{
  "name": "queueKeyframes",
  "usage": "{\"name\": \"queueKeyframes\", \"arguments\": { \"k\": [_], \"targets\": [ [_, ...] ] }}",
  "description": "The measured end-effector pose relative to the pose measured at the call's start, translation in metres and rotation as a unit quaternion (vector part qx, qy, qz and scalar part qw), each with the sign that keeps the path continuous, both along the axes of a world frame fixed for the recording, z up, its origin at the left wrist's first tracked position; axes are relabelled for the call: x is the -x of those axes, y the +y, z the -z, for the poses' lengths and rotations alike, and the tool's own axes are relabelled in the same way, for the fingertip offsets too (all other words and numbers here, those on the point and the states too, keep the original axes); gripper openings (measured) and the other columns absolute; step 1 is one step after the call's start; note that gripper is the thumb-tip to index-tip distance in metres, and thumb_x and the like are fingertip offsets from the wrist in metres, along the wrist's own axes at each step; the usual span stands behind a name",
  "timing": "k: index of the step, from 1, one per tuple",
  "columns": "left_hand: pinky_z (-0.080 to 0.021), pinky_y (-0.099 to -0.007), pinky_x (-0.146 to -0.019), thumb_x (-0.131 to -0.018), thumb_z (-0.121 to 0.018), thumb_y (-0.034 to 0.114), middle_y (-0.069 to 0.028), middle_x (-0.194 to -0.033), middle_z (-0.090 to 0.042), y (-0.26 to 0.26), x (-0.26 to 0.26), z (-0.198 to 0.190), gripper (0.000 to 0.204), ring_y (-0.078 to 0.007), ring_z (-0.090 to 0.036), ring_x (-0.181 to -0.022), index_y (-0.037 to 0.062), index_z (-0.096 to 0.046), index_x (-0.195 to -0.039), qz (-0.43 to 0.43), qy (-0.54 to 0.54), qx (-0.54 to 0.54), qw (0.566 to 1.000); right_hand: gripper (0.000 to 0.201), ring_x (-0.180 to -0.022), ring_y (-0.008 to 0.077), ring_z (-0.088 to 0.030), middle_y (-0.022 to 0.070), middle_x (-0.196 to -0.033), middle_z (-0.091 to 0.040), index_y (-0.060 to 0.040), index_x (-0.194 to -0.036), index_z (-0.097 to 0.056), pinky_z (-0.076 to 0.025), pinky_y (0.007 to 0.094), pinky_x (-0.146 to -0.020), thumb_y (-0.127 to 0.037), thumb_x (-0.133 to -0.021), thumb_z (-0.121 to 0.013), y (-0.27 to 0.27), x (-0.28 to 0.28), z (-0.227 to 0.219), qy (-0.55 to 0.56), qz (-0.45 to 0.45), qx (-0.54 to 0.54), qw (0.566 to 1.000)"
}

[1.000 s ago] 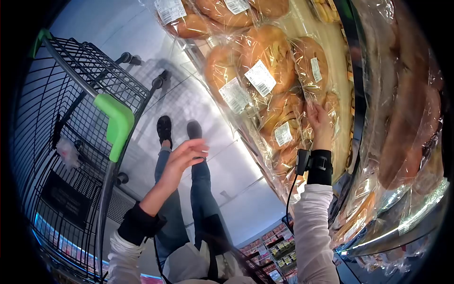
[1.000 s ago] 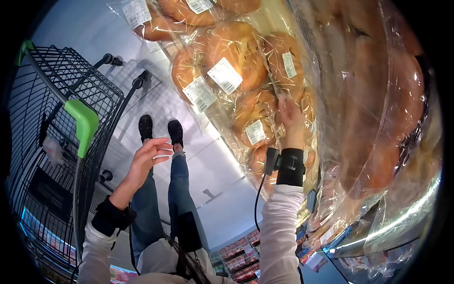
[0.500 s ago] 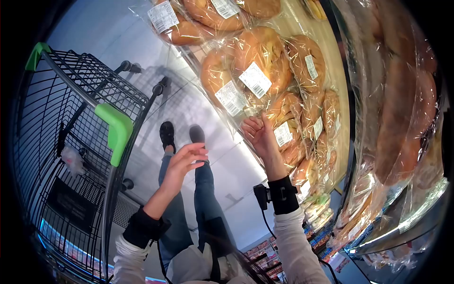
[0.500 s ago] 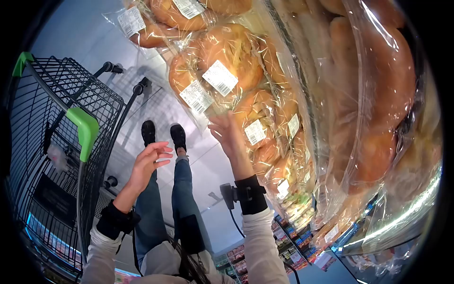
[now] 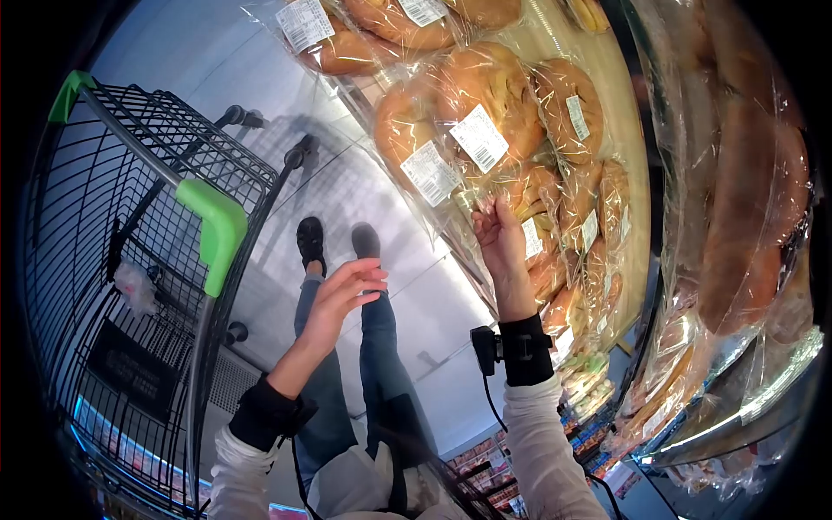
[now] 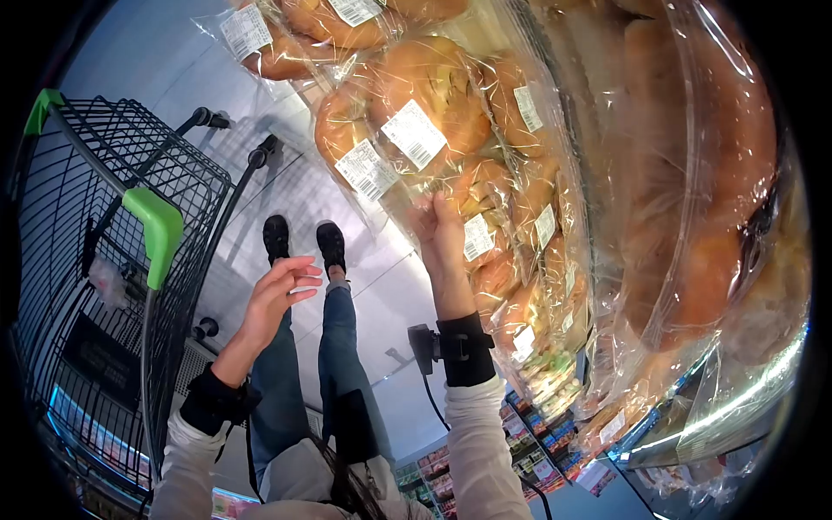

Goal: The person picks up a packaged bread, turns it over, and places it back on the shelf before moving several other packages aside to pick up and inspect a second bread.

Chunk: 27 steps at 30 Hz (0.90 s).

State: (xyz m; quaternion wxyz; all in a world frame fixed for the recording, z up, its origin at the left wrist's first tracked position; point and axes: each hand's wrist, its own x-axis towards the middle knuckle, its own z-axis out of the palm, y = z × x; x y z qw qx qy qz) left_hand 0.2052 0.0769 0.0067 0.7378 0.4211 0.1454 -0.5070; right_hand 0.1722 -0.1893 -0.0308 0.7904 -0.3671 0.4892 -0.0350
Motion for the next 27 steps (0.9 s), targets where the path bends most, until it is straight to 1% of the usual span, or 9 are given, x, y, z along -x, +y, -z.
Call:
{"name": "queueKeyframes", "arguments": {
  "k": [2,8,14,17,20,21,22,24,27],
  "targets": [
    [-0.034,-0.0314,-0.085,-0.081,-0.036,0.022,-0.0113,-0.104,-0.047,0.0,-0.001,0.0,0.036,-0.0188,-0.046,-0.096,0.0018,-0.042,-0.11,0.003,-0.004,-0.005,1.0,0.017,-0.064,0.0145,-0.055,0.003,-0.07,-0.055,-0.0056,-0.081,-0.051,-0.045,0.027,-0.063,-0.02,-0.085,-0.043,-0.002,0.001,0.004,0.006,0.023,0.003,1.0],
    [-0.035,-0.0309,-0.085,-0.081,-0.036,0.023,-0.0114,-0.103,-0.048,0.0,0.001,0.002,0.037,-0.0187,-0.047,-0.096,0.0013,-0.042,-0.11,0.002,-0.001,-0.015,1.0,0.016,-0.066,0.0152,-0.056,0.0012,-0.068,-0.054,-0.0071,-0.078,-0.052,-0.046,0.026,-0.062,-0.02,-0.084,-0.045,-0.005,0.004,0.011,0.014,0.001,0.006,1.0],
    [-0.035,-0.0306,-0.084,-0.08,-0.036,0.022,-0.0112,-0.103,-0.048,0.0,0.001,0.003,0.037,-0.0189,-0.047,-0.096,0.001,-0.042,-0.11,0.0,0.001,-0.015,1.0,0.017,-0.066,0.0167,-0.056,0.0011,-0.067,-0.053,-0.0071,-0.076,-0.052,-0.044,0.0286,-0.062,-0.022,-0.084,-0.046,0.007,0.001,0.007,0.081,0.001,0.039,0.996],
    [-0.034,-0.0306,-0.085,-0.08,-0.036,0.022,-0.0112,-0.104,-0.048,-0.001,0.0,0.003,0.037,-0.0189,-0.047,-0.096,0.0009,-0.042,-0.11,0.001,0.007,-0.017,1.0,0.024,-0.063,0.0169,-0.055,0.0032,-0.069,-0.054,-0.0065,-0.078,-0.051,-0.042,0.0279,-0.06,-0.029,-0.084,-0.045,0.006,0.006,0.014,0.067,-0.019,0.055,0.996],
    [-0.034,-0.0308,-0.085,-0.08,-0.036,0.022,-0.0113,-0.104,-0.048,-0.002,-0.001,0.004,0.037,-0.019,-0.047,-0.096,0.0009,-0.042,-0.111,0.002,0.0,-0.015,1.0,0.032,-0.06,0.0159,-0.054,0.0052,-0.069,-0.055,-0.0061,-0.079,-0.05,-0.04,0.0258,-0.057,-0.037,-0.083,-0.042,0.022,0.015,0.011,0.093,0.021,0.063,0.993],
    [-0.034,-0.0309,-0.085,-0.08,-0.036,0.022,-0.0113,-0.104,-0.048,-0.002,-0.002,0.004,0.037,-0.0191,-0.047,-0.096,0.0009,-0.042,-0.111,0.002,0.001,-0.015,1.0,0.039,-0.058,0.0147,-0.053,0.006,-0.066,-0.055,-0.0059,-0.08,-0.049,-0.04,0.0249,-0.056,-0.044,-0.082,-0.039,0.032,0.02,0.009,0.112,-0.006,0.088,0.99],
    [-0.034,-0.031,-0.085,-0.08,-0.036,0.022,-0.0114,-0.104,-0.048,-0.003,-0.002,0.003,0.037,-0.0191,-0.047,-0.096,0.0009,-0.042,-0.111,0.002,0.003,-0.016,1.0,0.04,-0.054,0.0127,-0.052,0.0054,-0.063,-0.055,-0.0057,-0.078,-0.049,-0.039,0.0225,-0.05,-0.045,-0.082,-0.039,0.042,0.022,0.004,0.118,-0.009,0.094,0.988],
    [-0.034,-0.0311,-0.085,-0.08,-0.036,0.022,-0.0115,-0.104,-0.048,-0.003,-0.003,0.004,0.037,-0.0193,-0.046,-0.096,0.0008,-0.042,-0.111,0.001,0.007,-0.018,1.0,0.041,-0.05,0.0108,-0.05,0.0043,-0.06,-0.053,-0.0057,-0.075,-0.049,-0.038,0.0207,-0.045,-0.045,-0.082,-0.04,0.062,0.034,0.006,0.161,-0.043,0.113,0.98],
    [-0.034,-0.0312,-0.085,-0.08,-0.036,0.022,-0.0116,-0.104,-0.048,-0.005,-0.002,0.005,0.037,-0.0194,-0.046,-0.097,0.0007,-0.042,-0.111,0.002,0.012,-0.021,1.0,0.04,-0.048,0.0096,-0.049,0.0025,-0.058,-0.051,-0.0051,-0.075,-0.048,-0.036,0.0196,-0.043,-0.045,-0.08,-0.044,0.082,0.048,0.017,0.203,-0.105,0.106,0.968]
  ]
}}
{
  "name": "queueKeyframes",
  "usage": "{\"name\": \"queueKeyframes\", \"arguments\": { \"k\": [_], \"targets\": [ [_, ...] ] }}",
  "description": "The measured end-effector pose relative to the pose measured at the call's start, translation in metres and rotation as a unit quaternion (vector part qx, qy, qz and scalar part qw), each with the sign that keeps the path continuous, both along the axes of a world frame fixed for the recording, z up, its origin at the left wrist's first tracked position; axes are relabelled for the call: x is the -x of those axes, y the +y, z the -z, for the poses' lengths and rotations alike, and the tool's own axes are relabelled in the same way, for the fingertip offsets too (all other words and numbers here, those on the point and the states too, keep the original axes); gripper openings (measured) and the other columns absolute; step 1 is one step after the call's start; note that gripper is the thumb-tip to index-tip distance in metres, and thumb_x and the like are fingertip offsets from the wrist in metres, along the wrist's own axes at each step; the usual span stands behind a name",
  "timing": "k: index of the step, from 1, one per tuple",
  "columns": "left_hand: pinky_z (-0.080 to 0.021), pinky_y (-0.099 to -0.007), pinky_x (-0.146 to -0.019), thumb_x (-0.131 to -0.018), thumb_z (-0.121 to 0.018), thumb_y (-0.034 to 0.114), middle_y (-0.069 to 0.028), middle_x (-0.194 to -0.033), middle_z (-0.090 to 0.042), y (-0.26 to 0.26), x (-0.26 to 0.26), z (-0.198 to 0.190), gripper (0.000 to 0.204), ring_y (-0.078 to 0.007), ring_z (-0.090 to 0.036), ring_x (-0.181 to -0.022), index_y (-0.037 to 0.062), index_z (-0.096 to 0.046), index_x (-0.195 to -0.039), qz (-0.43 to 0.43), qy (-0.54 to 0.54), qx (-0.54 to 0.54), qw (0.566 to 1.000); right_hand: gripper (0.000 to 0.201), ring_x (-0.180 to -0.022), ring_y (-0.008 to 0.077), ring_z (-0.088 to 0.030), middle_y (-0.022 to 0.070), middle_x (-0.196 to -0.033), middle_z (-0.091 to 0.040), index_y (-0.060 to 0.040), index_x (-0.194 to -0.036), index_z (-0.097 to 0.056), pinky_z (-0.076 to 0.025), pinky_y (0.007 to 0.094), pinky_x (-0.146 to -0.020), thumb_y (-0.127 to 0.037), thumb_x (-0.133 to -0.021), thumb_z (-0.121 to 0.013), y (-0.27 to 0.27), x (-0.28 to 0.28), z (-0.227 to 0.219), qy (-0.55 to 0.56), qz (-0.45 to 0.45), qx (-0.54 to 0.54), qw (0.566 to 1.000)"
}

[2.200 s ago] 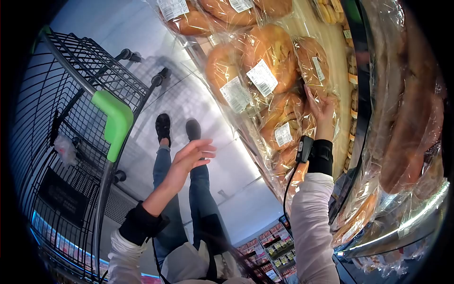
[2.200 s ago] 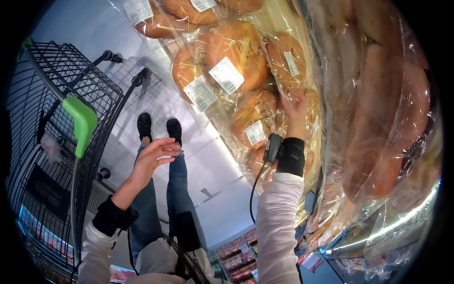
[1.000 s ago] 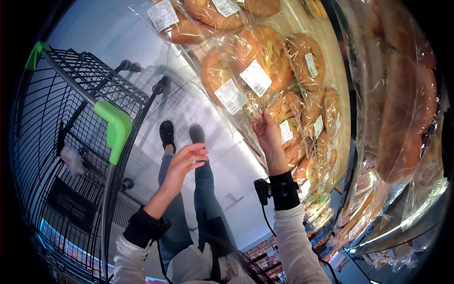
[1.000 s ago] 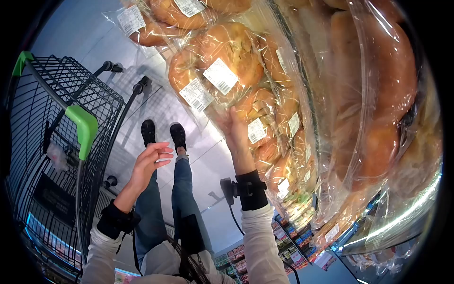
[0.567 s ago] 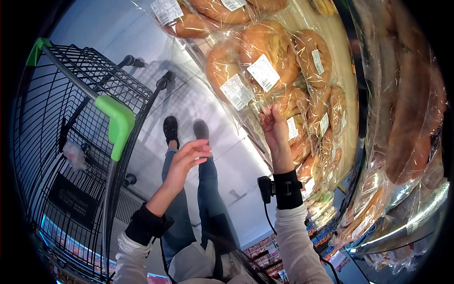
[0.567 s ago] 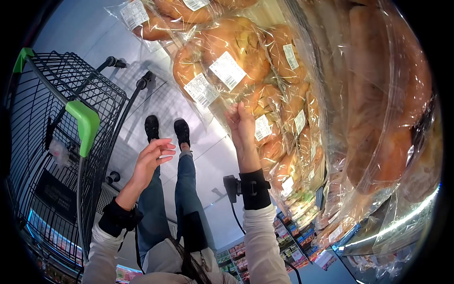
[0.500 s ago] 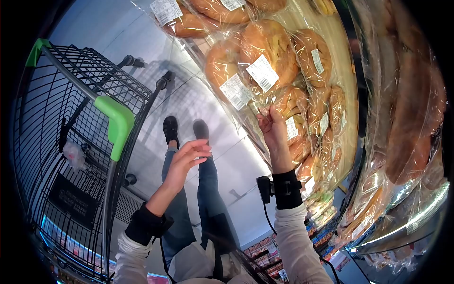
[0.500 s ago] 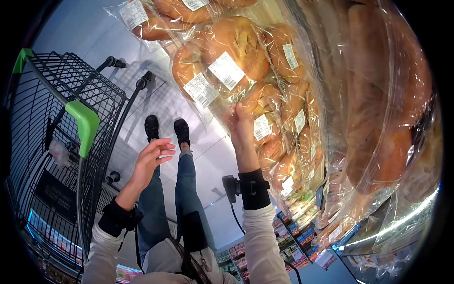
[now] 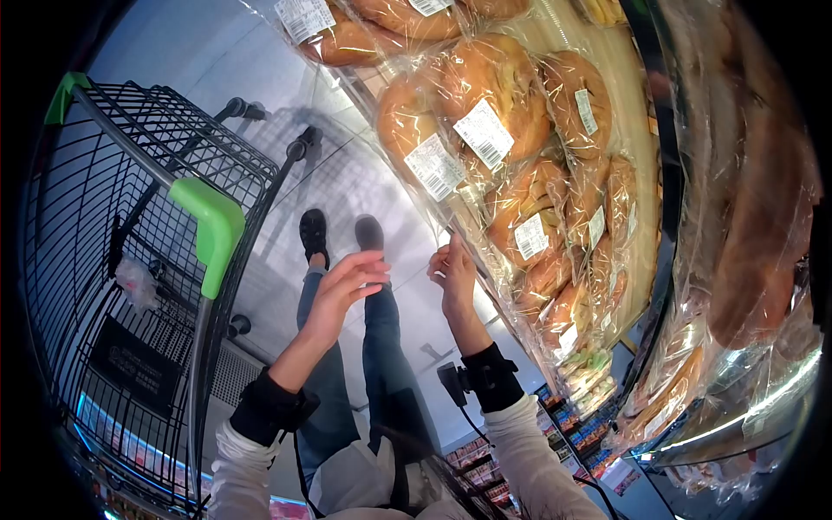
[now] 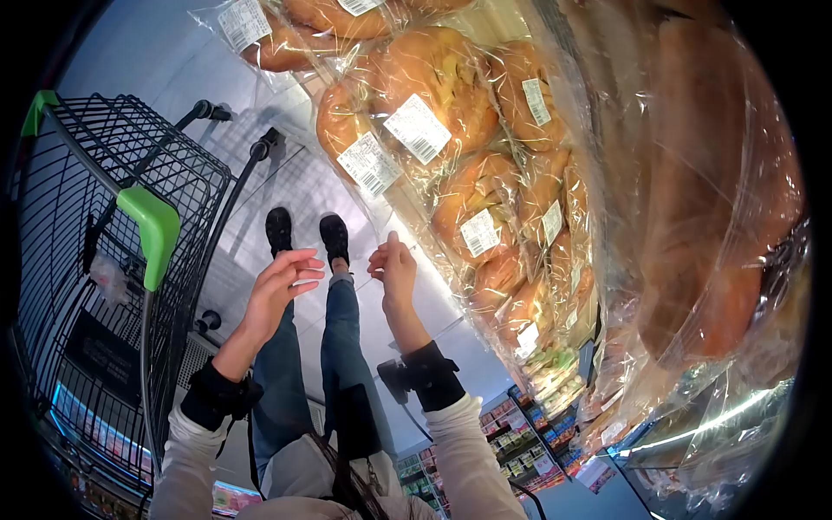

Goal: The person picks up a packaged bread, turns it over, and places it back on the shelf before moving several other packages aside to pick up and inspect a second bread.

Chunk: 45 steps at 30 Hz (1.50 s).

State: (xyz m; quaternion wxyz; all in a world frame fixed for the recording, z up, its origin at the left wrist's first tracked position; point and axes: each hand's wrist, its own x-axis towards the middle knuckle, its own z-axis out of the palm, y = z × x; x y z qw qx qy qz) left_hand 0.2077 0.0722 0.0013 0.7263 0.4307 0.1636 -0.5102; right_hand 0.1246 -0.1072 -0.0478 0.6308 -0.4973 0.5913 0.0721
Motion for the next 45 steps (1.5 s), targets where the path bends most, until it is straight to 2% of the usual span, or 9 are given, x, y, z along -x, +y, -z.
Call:
{"name": "queueKeyframes", "arguments": {
  "k": [6,21,25,27,31,33,37,40,45],
  "targets": [
    [-0.034,-0.0312,-0.085,-0.08,-0.036,0.021,-0.0118,-0.103,-0.048,-0.001,-0.002,0.0,0.037,-0.0193,-0.046,-0.096,0.0004,-0.042,-0.111,0.003,0.002,0.0,1.0,0.041,-0.058,0.0099,-0.051,0.006,-0.077,-0.055,-0.0016,-0.087,-0.049,-0.04,0.0208,-0.05,-0.042,-0.081,-0.044,0.009,-0.009,0.012,-0.023,-0.008,-0.036,0.999],
    [-0.035,-0.0299,-0.085,-0.081,-0.037,0.019,-0.0112,-0.103,-0.049,0.001,-0.004,0.0,0.035,-0.0191,-0.047,-0.097,0.0006,-0.042,-0.111,-0.002,0.016,0.005,1.0,0.03,-0.056,0.0082,-0.049,0.0046,-0.069,-0.057,-0.0048,-0.072,-0.051,-0.037,0.0197,-0.051,-0.032,-0.083,-0.045,0.008,-0.005,0.019,-0.013,-0.041,0.002,0.999],
    [-0.035,-0.0295,-0.085,-0.082,-0.037,0.02,-0.0106,-0.102,-0.05,0.001,-0.003,0.002,0.035,-0.019,-0.048,-0.096,0.0009,-0.042,-0.11,-0.014,0.016,0.013,1.0,0.035,-0.059,0.0107,-0.052,0.0055,-0.071,-0.057,-0.0048,-0.075,-0.052,-0.041,0.0217,-0.052,-0.037,-0.084,-0.041,0.007,-0.005,0.002,0.034,-0.063,-0.158,0.985],
    [-0.035,-0.0295,-0.085,-0.082,-0.037,0.021,-0.0105,-0.102,-0.05,0.001,-0.006,0.002,0.035,-0.0183,-0.048,-0.096,0.0011,-0.042,-0.11,-0.02,0.015,0.017,1.0,0.035,-0.061,0.0132,-0.053,0.0068,-0.073,-0.057,-0.0026,-0.078,-0.053,-0.043,0.0232,-0.054,-0.033,-0.086,-0.038,0.011,-0.015,-0.019,-0.052,-0.107,-0.288,0.95],
    [-0.035,-0.0293,-0.084,-0.082,-0.036,0.018,-0.0108,-0.101,-0.05,0.007,-0.01,0.002,0.033,-0.0176,-0.049,-0.095,0.0004,-0.043,-0.109,-0.043,0.024,0.021,0.999,0.028,-0.072,0.0191,-0.054,0.0116,-0.078,-0.054,0.001,-0.085,-0.049,-0.043,0.0299,-0.064,-0.024,-0.087,-0.036,-0.024,-0.083,-0.062,-0.332,-0.095,-0.256,0.903],
    [-0.035,-0.0297,-0.084,-0.081,-0.037,0.016,-0.011,-0.1,-0.051,0.009,-0.011,0.002,0.032,-0.0183,-0.049,-0.095,0.0,-0.044,-0.108,-0.057,0.035,0.027,0.997,0.029,-0.08,0.02,-0.053,0.0147,-0.087,-0.053,0.0031,-0.092,-0.046,-0.044,0.0306,-0.068,-0.023,-0.086,-0.037,-0.047,-0.14,-0.083,-0.371,-0.057,-0.092,0.922],
    [-0.036,-0.0293,-0.083,-0.081,-0.039,0.014,-0.0103,-0.1,-0.051,0.016,-0.012,0.002,0.03,-0.0182,-0.049,-0.095,0.0009,-0.045,-0.107,-0.078,0.055,0.038,0.995,0.034,-0.089,0.0253,-0.051,0.0201,-0.099,-0.048,0.008,-0.103,-0.039,-0.043,0.0332,-0.081,-0.02,-0.084,-0.043,-0.094,-0.231,-0.062,-0.335,0.002,-0.01,0.942],
    [-0.036,-0.0276,-0.082,-0.081,-0.04,0.014,-0.0078,-0.098,-0.052,0.022,-0.009,0.005,0.028,-0.0162,-0.049,-0.093,0.0026,-0.046,-0.106,-0.1,0.072,0.051,0.991,0.036,-0.089,0.0283,-0.051,0.0211,-0.097,-0.047,0.0089,-0.101,-0.037,-0.045,0.0337,-0.08,-0.022,-0.083,-0.045,-0.112,-0.263,-0.037,-0.244,-0.006,-0.026,0.969],
    [-0.035,-0.029,-0.083,-0.081,-0.04,0.016,-0.0085,-0.099,-0.052,0.029,-0.01,-0.002,0.03,-0.0171,-0.049,-0.094,0.0023,-0.045,-0.107,-0.107,0.082,0.046,0.99,0.03,-0.074,0.0266,-0.055,0.0181,-0.085,-0.05,0.0053,-0.094,-0.04,-0.05,0.0333,-0.07,-0.023,-0.084,-0.044,-0.12,-0.293,-0.009,-0.22,0.067,-0.144,0.963]
  ]
}}
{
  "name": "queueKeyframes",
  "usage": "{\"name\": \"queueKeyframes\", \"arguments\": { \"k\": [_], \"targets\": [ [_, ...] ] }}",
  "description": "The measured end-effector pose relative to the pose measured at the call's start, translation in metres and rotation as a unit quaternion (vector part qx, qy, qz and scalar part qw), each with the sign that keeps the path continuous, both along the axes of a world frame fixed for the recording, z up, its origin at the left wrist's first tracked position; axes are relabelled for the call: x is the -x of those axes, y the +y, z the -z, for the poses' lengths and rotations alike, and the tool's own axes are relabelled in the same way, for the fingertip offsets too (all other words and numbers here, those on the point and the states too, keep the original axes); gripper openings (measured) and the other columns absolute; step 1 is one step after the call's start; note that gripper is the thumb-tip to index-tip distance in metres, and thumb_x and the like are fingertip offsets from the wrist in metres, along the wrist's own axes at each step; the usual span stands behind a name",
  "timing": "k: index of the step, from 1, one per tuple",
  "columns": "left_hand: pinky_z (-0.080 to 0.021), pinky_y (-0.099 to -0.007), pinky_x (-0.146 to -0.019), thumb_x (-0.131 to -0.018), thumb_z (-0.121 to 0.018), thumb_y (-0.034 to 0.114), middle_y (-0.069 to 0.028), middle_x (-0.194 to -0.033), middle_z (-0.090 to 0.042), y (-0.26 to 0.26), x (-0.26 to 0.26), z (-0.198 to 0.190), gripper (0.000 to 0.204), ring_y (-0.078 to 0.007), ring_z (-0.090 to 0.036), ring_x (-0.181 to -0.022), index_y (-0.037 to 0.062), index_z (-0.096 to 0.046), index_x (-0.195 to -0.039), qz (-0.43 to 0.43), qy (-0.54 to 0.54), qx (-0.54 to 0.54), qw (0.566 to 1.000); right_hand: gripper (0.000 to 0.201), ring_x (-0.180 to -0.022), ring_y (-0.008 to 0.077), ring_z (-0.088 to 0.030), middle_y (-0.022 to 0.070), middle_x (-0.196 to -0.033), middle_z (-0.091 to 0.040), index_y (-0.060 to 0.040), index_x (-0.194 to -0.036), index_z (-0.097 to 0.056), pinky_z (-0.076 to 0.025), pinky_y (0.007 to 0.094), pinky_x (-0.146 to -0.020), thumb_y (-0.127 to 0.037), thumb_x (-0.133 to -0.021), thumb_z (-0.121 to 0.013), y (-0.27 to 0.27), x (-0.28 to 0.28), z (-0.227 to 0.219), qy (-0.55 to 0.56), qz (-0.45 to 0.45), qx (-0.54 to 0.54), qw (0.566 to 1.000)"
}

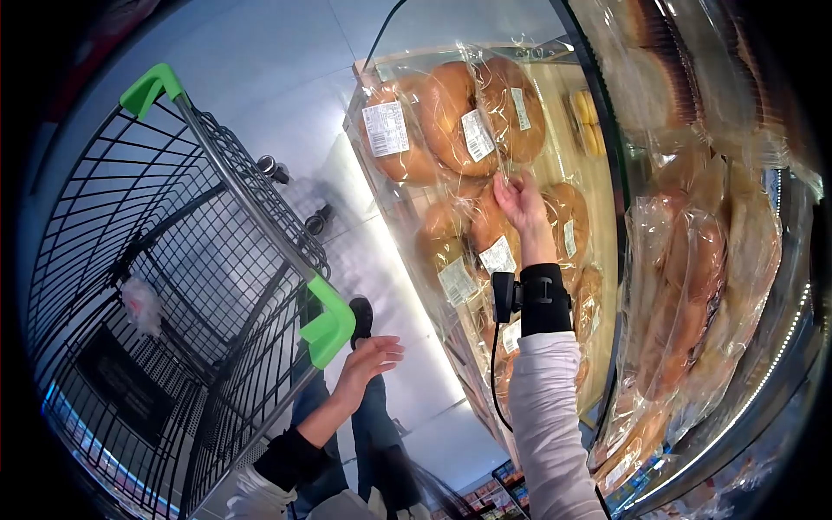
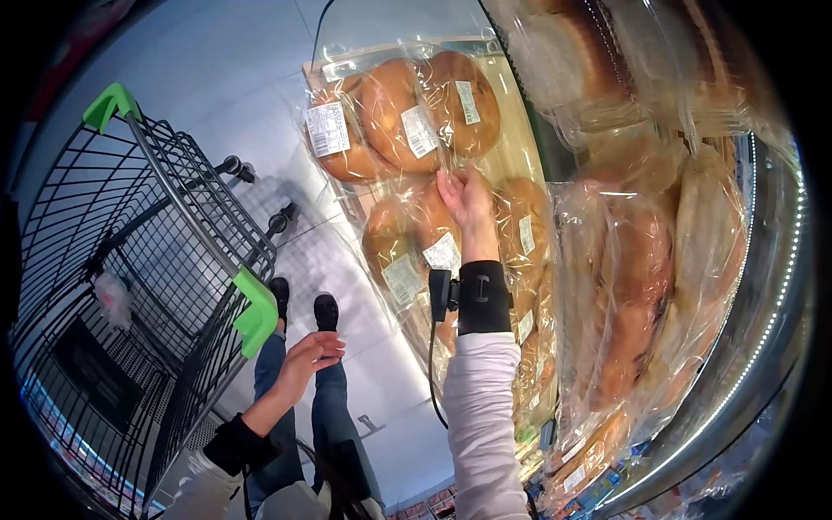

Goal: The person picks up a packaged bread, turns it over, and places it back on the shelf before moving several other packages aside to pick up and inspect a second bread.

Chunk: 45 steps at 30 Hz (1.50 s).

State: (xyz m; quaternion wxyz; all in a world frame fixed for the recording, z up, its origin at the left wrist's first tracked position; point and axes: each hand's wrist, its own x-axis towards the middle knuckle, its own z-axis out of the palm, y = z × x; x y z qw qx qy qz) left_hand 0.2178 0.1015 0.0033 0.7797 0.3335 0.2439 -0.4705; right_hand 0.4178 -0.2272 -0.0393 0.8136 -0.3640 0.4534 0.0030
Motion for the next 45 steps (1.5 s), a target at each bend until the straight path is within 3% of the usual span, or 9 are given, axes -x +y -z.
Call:
{"name": "queueKeyframes", "arguments": {
  "k": [3,6,16,19,27,30,35,38,45],
  "targets": [
    [-0.035,-0.0301,-0.084,-0.079,-0.038,0.015,-0.0101,-0.101,-0.051,0.004,0.0,-0.002,0.032,-0.0188,-0.048,-0.096,0.0015,-0.044,-0.108,0.005,0.0,0.002,1.0,0.021,-0.079,0.0251,-0.053,0.0164,-0.088,-0.05,0.0033,-0.094,-0.042,-0.05,0.033,-0.069,-0.015,-0.083,-0.046,-0.016,-0.008,0.028,-0.092,-0.02,-0.069,0.993],
    [-0.035,-0.0293,-0.084,-0.079,-0.038,0.015,-0.0101,-0.101,-0.051,0.004,0.001,-0.001,0.032,-0.0186,-0.048,-0.096,0.0015,-0.044,-0.108,0.021,0.006,0.007,1.0,0.022,-0.083,0.0259,-0.052,0.0154,-0.089,-0.05,0.0033,-0.095,-0.042,-0.05,0.0345,-0.071,-0.012,-0.081,-0.049,-0.008,-0.019,0.018,-0.056,0.107,-0.097,0.988],
    [-0.036,-0.0294,-0.084,-0.08,-0.036,0.012,-0.0094,-0.1,-0.051,-0.002,-0.011,-0.018,0.031,-0.018,-0.049,-0.095,0.0023,-0.044,-0.108,0.049,-0.019,0.015,0.999,0.031,-0.116,0.0398,-0.022,0.0251,-0.119,-0.031,0.0043,-0.101,-0.043,-0.021,0.0518,-0.097,-0.01,-0.075,-0.053,0.031,0.023,-0.107,-0.338,0.18,0.129,0.915],
    [-0.035,-0.03,-0.084,-0.08,-0.036,0.014,-0.0094,-0.1,-0.051,-0.011,-0.009,-0.017,0.031,-0.0181,-0.048,-0.096,0.0025,-0.044,-0.108,0.054,-0.033,0.026,0.998,0.024,-0.117,0.0367,-0.023,0.0236,-0.12,-0.031,0.0028,-0.093,-0.051,-0.017,0.0476,-0.099,-0.01,-0.074,-0.055,0.018,0.11,-0.102,-0.409,0.177,-0.068,0.893],
    [-0.032,-0.035,-0.088,-0.085,-0.028,0.039,-0.0105,-0.108,-0.048,-0.05,-0.016,-0.024,0.046,-0.0221,-0.045,-0.101,0.0043,-0.038,-0.113,-0.059,0.053,0.176,0.981,0.028,-0.087,0.0277,-0.053,0.0123,-0.094,-0.056,-0.0054,-0.092,-0.055,-0.039,0.0448,-0.081,-0.028,-0.077,-0.048,0.094,0.273,-0.153,-0.168,0.13,0.239,0.948],
    [-0.031,-0.0361,-0.09,-0.083,-0.027,0.051,-0.0081,-0.111,-0.046,-0.052,-0.012,-0.022,0.057,-0.0218,-0.044,-0.103,0.0062,-0.036,-0.117,-0.104,0.103,0.275,0.95,0.032,-0.092,0.0248,-0.05,0.0099,-0.101,-0.053,-0.0071,-0.099,-0.053,-0.038,0.0453,-0.082,-0.025,-0.073,-0.054,0.095,0.323,-0.156,-0.282,0.042,0.024,0.958],
    [-0.038,-0.0325,-0.084,-0.079,-0.043,0.044,-0.0085,-0.103,-0.053,-0.041,-0.009,-0.041,0.05,-0.0205,-0.05,-0.095,0.0028,-0.047,-0.107,-0.108,0.21,0.176,0.956,0.036,-0.094,0.0242,-0.049,0.0088,-0.106,-0.05,-0.0042,-0.1,-0.051,-0.04,0.0398,-0.08,-0.016,-0.067,-0.057,0.112,0.362,-0.177,-0.263,0.02,-0.039,0.964],
    [-0.038,-0.0332,-0.085,-0.078,-0.048,0.034,-0.0096,-0.101,-0.053,-0.027,0.008,-0.053,0.043,-0.0214,-0.05,-0.094,0.0013,-0.047,-0.106,-0.079,0.149,0.151,0.974,0.078,-0.108,0.0314,-0.037,0.0157,-0.118,-0.038,0.0,-0.119,-0.03,-0.032,0.0416,-0.09,-0.017,-0.053,-0.067,0.095,0.405,-0.165,-0.187,-0.003,-0.045,0.981],
    [-0.037,-0.0348,-0.086,-0.075,-0.049,0.021,-0.0125,-0.104,-0.051,-0.005,0.042,-0.054,0.039,-0.0234,-0.049,-0.096,-0.0023,-0.045,-0.107,-0.088,0.084,0.206,0.971,0.089,-0.11,0.0317,-0.036,0.0157,-0.122,-0.033,-0.0006,-0.124,-0.025,-0.032,0.044,-0.089,-0.026,-0.052,-0.072,0.073,0.448,-0.142,-0.194,-0.054,-0.041,0.979]
  ]
}}
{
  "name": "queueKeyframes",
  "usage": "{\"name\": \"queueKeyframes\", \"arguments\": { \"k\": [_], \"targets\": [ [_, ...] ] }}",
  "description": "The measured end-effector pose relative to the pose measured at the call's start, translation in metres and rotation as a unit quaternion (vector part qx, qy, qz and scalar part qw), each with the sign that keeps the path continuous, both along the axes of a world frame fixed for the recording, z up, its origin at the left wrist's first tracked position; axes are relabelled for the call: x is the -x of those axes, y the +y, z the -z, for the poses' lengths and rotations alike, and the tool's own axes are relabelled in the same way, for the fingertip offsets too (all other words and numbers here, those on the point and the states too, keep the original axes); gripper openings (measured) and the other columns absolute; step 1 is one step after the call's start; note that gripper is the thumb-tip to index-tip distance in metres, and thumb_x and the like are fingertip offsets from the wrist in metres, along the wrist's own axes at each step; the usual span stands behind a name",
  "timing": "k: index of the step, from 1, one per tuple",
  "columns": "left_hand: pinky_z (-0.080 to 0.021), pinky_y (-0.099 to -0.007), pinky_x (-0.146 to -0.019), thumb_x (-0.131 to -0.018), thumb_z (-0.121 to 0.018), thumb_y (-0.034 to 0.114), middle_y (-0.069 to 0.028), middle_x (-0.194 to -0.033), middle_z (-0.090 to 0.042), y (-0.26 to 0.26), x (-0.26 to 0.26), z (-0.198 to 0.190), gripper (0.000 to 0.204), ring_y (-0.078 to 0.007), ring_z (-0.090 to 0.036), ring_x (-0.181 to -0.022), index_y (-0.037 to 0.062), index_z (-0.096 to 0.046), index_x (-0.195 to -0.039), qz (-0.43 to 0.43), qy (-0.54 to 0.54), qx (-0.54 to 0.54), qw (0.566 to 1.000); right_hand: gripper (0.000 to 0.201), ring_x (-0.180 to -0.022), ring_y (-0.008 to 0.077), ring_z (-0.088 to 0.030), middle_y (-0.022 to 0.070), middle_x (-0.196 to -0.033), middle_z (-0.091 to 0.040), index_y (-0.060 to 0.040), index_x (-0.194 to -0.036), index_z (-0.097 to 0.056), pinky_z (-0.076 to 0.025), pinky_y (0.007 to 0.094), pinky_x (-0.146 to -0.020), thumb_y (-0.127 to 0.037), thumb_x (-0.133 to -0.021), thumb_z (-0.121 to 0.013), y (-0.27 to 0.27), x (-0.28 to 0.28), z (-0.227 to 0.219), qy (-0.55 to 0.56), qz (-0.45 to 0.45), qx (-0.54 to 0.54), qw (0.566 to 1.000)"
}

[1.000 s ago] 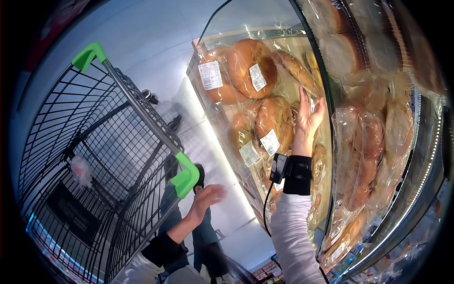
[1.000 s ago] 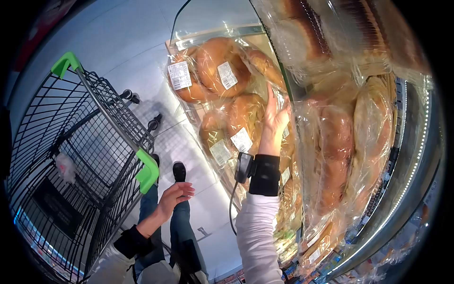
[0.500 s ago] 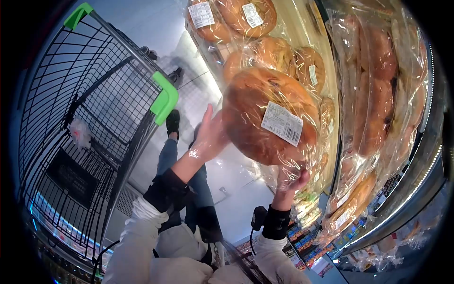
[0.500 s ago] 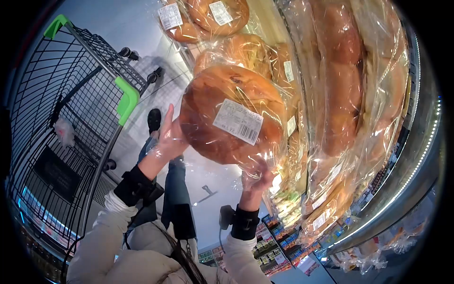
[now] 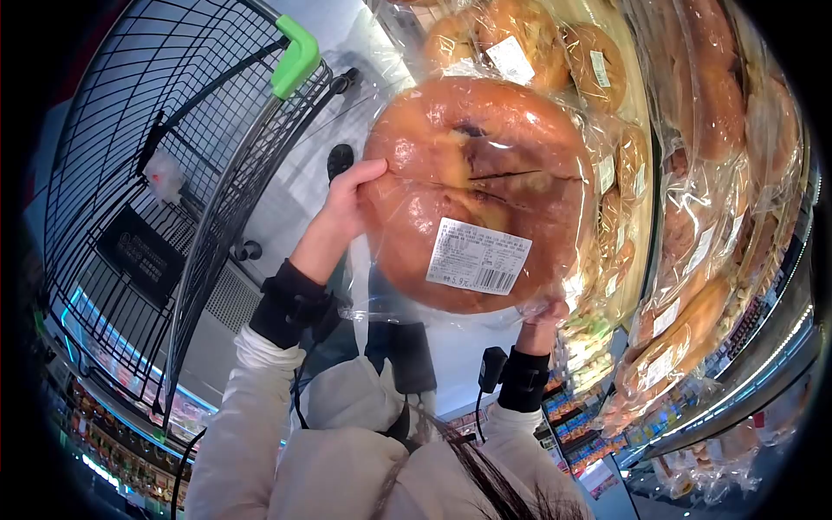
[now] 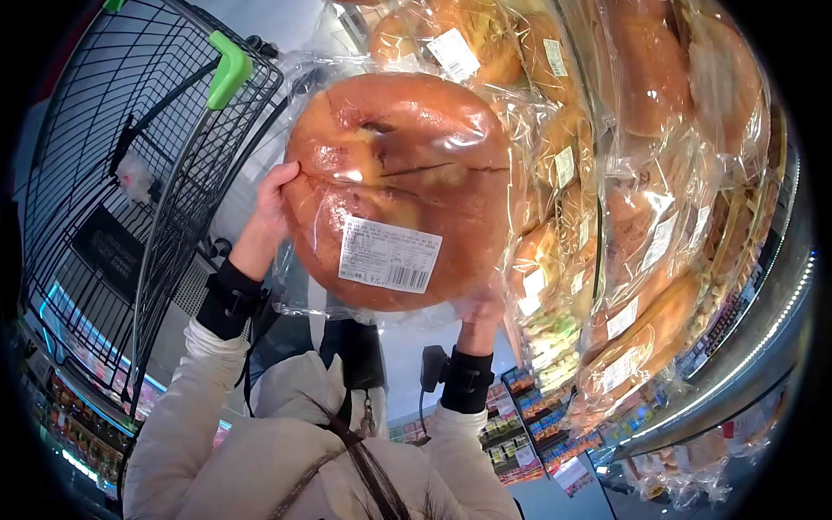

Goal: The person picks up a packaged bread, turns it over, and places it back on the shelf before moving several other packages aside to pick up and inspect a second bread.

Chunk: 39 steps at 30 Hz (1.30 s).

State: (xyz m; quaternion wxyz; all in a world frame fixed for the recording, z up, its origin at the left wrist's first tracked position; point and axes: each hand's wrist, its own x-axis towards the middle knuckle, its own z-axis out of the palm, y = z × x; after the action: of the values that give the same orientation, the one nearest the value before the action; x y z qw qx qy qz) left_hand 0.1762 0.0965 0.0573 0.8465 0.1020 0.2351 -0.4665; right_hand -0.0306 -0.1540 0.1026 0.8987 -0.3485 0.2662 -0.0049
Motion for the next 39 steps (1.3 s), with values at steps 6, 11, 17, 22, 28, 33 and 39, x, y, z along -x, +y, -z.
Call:
{"name": "queueKeyframes", "arguments": {
  "k": [6,11,17,22,28,33,39],
  "targets": [
    [-0.04,-0.0336,-0.084,-0.077,-0.048,0.022,-0.0141,-0.103,-0.051,-0.001,0.007,-0.018,0.041,-0.0224,-0.051,-0.095,-0.0043,-0.042,-0.108,-0.024,-0.031,-0.072,0.997,0.087,-0.114,0.0279,-0.031,0.0141,-0.128,-0.026,-0.0036,-0.122,-0.03,-0.031,0.0398,-0.091,-0.04,-0.053,-0.071,-0.007,-0.005,0.007,0.028,-0.066,-0.093,0.993],
    [-0.041,-0.0328,-0.082,-0.079,-0.046,0.022,-0.014,-0.103,-0.052,-0.003,0.015,-0.022,0.04,-0.0215,-0.052,-0.093,-0.0046,-0.042,-0.108,-0.052,-0.046,-0.103,0.992,0.082,-0.106,0.0262,-0.04,0.0125,-0.121,-0.036,-0.0034,-0.124,-0.026,-0.033,0.0396,-0.089,-0.034,-0.059,-0.066,-0.024,0.034,0.051,-0.086,-0.036,-0.331,0.939],
    [-0.041,-0.0329,-0.083,-0.08,-0.045,0.025,-0.014,-0.103,-0.052,-0.005,0.021,-0.02,0.041,-0.0215,-0.051,-0.094,-0.0037,-0.042,-0.109,-0.078,-0.048,-0.095,0.991,0.069,-0.104,0.0268,-0.042,0.0145,-0.116,-0.041,-0.0023,-0.12,-0.031,-0.034,0.0405,-0.088,-0.03,-0.063,-0.06,0.003,-0.023,0.008,-0.1,-0.067,-0.249,0.961],
    [-0.041,-0.0335,-0.083,-0.08,-0.044,0.026,-0.0141,-0.104,-0.051,-0.007,0.023,-0.022,0.042,-0.0218,-0.051,-0.095,-0.003,-0.041,-0.11,-0.078,-0.054,-0.106,0.99,0.06,-0.103,0.0274,-0.042,0.0162,-0.112,-0.044,-0.0016,-0.116,-0.037,-0.034,0.0412,-0.087,-0.028,-0.066,-0.056,0.012,-0.045,-0.013,-0.08,-0.087,-0.197,0.973],
    [-0.041,-0.0336,-0.083,-0.08,-0.044,0.027,-0.0138,-0.105,-0.051,-0.012,0.027,-0.023,0.042,-0.0222,-0.051,-0.095,-0.0024,-0.041,-0.11,-0.085,-0.049,-0.096,0.991,0.049,-0.099,0.0281,-0.045,0.0174,-0.106,-0.047,-0.0008,-0.11,-0.043,-0.037,0.0418,-0.081,-0.026,-0.069,-0.052,0.008,-0.038,-0.018,-0.035,-0.075,-0.163,0.983],
    [-0.042,-0.0336,-0.082,-0.08,-0.044,0.027,-0.0138,-0.105,-0.051,-0.015,0.032,-0.025,0.042,-0.0223,-0.051,-0.095,-0.0024,-0.041,-0.11,-0.096,-0.053,-0.084,0.99,0.056,-0.089,0.0277,-0.046,0.0146,-0.101,-0.047,-0.0004,-0.115,-0.035,-0.039,0.0399,-0.075,-0.027,-0.069,-0.052,-0.009,-0.019,0.004,-0.093,-0.096,-0.227,0.965],
    [-0.042,-0.0336,-0.082,-0.08,-0.044,0.027,-0.0139,-0.104,-0.051,-0.019,0.039,-0.023,0.042,-0.0224,-0.052,-0.094,-0.0022,-0.041,-0.11,-0.084,-0.039,-0.108,0.99,0.06,-0.101,0.0286,-0.041,0.0146,-0.113,-0.04,-0.0002,-0.121,-0.028,-0.034,0.0394,-0.084,-0.029,-0.072,-0.049,-0.008,-0.027,-0.004,-0.136,-0.125,-0.246,0.952]
  ]
}}
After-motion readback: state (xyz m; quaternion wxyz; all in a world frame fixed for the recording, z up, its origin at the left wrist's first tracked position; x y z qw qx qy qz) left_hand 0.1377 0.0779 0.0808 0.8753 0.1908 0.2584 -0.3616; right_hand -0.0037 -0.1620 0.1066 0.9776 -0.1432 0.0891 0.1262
